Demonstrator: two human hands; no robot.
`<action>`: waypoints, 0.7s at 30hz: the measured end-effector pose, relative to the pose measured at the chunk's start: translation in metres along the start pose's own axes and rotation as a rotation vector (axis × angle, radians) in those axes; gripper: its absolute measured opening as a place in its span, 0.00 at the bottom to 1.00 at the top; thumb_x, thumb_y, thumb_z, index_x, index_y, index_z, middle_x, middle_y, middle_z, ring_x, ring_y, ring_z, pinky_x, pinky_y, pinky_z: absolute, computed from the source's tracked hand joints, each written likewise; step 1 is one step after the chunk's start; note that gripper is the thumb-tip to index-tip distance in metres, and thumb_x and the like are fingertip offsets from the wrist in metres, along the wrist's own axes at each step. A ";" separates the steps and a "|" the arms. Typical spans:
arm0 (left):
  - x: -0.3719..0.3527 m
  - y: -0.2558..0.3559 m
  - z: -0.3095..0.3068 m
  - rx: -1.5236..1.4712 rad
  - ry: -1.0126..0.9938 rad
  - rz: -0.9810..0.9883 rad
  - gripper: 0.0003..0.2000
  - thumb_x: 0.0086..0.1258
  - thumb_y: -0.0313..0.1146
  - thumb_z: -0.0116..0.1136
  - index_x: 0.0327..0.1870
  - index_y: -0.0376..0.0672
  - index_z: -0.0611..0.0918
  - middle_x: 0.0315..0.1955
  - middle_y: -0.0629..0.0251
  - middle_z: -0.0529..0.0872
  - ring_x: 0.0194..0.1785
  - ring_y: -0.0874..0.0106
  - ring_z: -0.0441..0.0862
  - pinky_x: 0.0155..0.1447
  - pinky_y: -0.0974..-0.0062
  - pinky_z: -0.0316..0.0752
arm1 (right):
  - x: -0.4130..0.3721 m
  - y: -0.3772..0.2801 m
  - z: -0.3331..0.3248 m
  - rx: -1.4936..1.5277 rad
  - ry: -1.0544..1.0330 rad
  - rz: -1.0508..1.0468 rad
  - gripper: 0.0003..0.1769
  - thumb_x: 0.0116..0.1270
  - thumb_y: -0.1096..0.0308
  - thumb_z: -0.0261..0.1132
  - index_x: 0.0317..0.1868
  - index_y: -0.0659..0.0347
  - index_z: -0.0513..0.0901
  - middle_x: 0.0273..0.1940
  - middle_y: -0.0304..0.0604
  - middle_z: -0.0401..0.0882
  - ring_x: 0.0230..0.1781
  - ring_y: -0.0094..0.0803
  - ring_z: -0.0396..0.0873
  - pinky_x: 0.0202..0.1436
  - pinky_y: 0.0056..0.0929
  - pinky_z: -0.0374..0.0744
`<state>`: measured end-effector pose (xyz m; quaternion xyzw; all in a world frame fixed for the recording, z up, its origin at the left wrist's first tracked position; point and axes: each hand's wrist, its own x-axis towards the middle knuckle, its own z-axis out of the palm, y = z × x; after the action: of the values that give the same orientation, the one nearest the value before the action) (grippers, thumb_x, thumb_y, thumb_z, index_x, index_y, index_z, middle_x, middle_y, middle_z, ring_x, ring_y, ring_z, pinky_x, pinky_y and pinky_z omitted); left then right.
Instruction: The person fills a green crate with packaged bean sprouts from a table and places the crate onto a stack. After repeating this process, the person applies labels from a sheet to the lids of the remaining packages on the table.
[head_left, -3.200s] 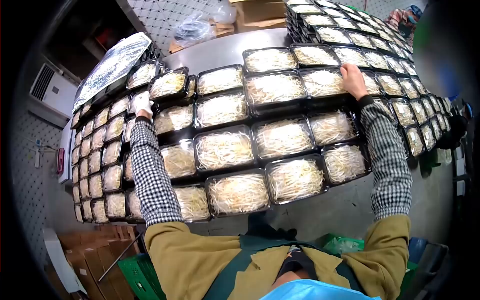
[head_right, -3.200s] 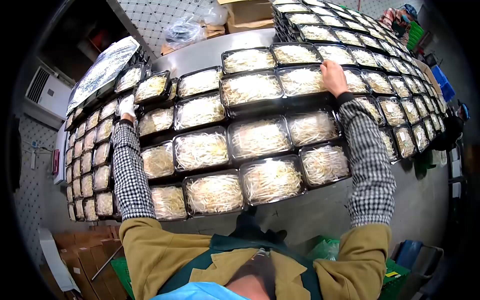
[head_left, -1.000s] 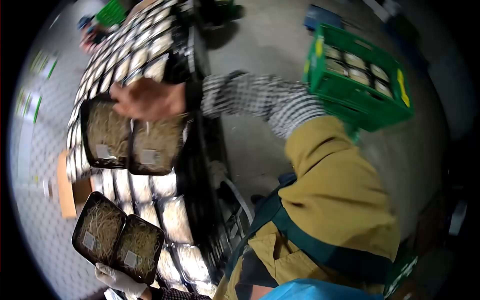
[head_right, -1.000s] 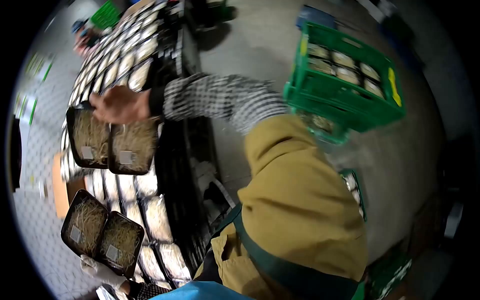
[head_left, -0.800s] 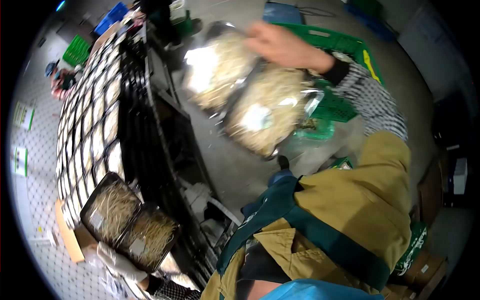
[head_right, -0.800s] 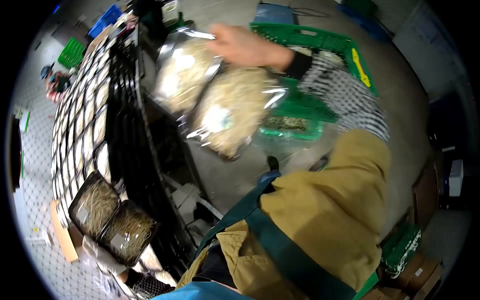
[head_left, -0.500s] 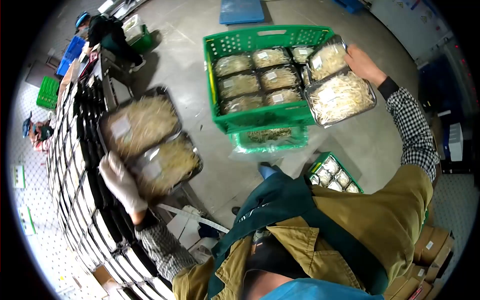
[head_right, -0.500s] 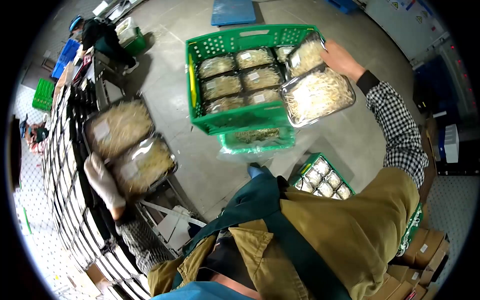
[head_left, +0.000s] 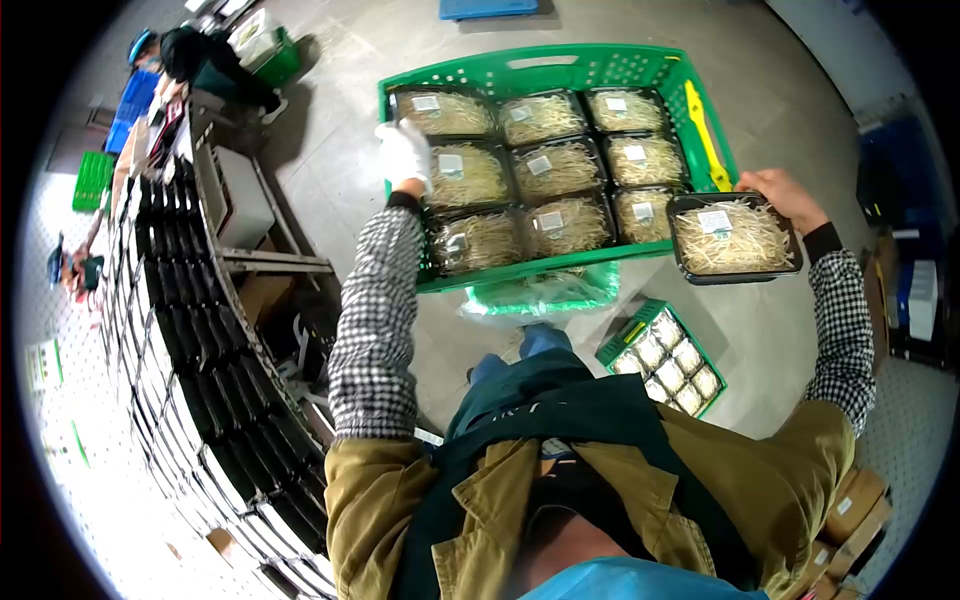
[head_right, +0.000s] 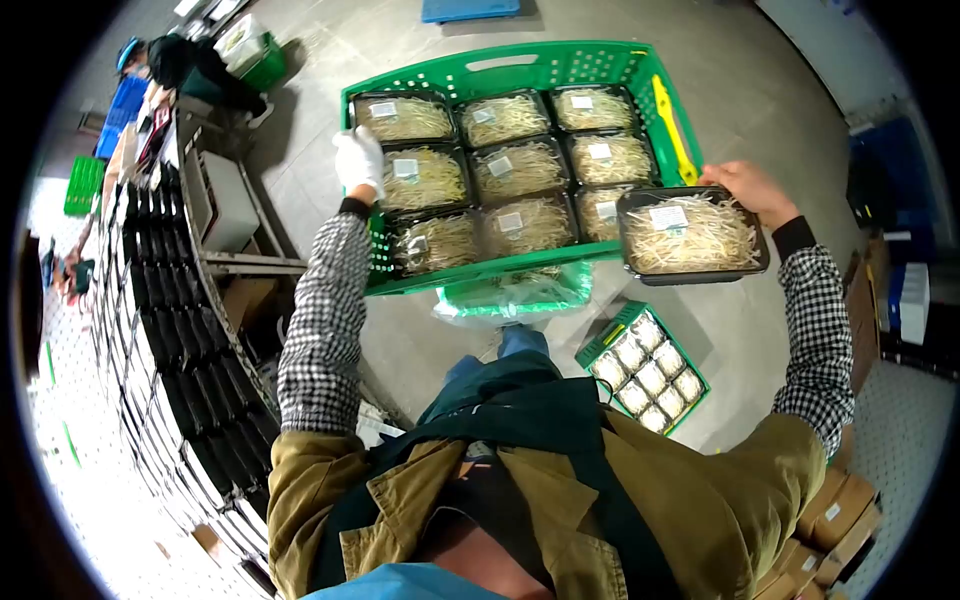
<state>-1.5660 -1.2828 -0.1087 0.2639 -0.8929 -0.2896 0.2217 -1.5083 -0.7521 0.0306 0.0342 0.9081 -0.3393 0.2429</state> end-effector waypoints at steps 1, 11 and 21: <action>-0.001 0.007 0.000 0.006 -0.006 -0.043 0.18 0.68 0.45 0.46 0.39 0.35 0.73 0.31 0.41 0.82 0.38 0.48 0.81 0.45 0.57 0.74 | 0.007 -0.010 0.010 0.031 -0.001 -0.041 0.20 0.68 0.54 0.57 0.35 0.66 0.82 0.31 0.38 0.80 0.31 0.22 0.75 0.39 0.23 0.73; -0.054 -0.033 -0.159 0.148 0.081 0.538 0.12 0.64 0.31 0.53 0.47 0.41 0.77 0.38 0.53 0.80 0.40 0.57 0.79 0.43 0.65 0.76 | 0.169 -0.108 0.311 0.320 -0.068 -0.397 0.22 0.70 0.51 0.54 0.45 0.64 0.79 0.37 0.43 0.80 0.41 0.28 0.74 0.45 0.28 0.70; -0.347 -0.252 -0.458 0.045 0.344 -0.239 0.13 0.66 0.34 0.55 0.50 0.41 0.77 0.44 0.62 0.81 0.44 0.68 0.80 0.49 0.73 0.75 | 0.308 -0.197 0.276 -0.197 0.203 -0.792 0.21 0.73 0.60 0.49 0.56 0.67 0.73 0.52 0.53 0.76 0.50 0.38 0.75 0.55 0.34 0.72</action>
<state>-0.9639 -1.4326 -0.0165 0.4185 -0.8105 -0.2444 0.3289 -1.7083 -1.1099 -0.1743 -0.3078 0.8985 -0.3128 0.0049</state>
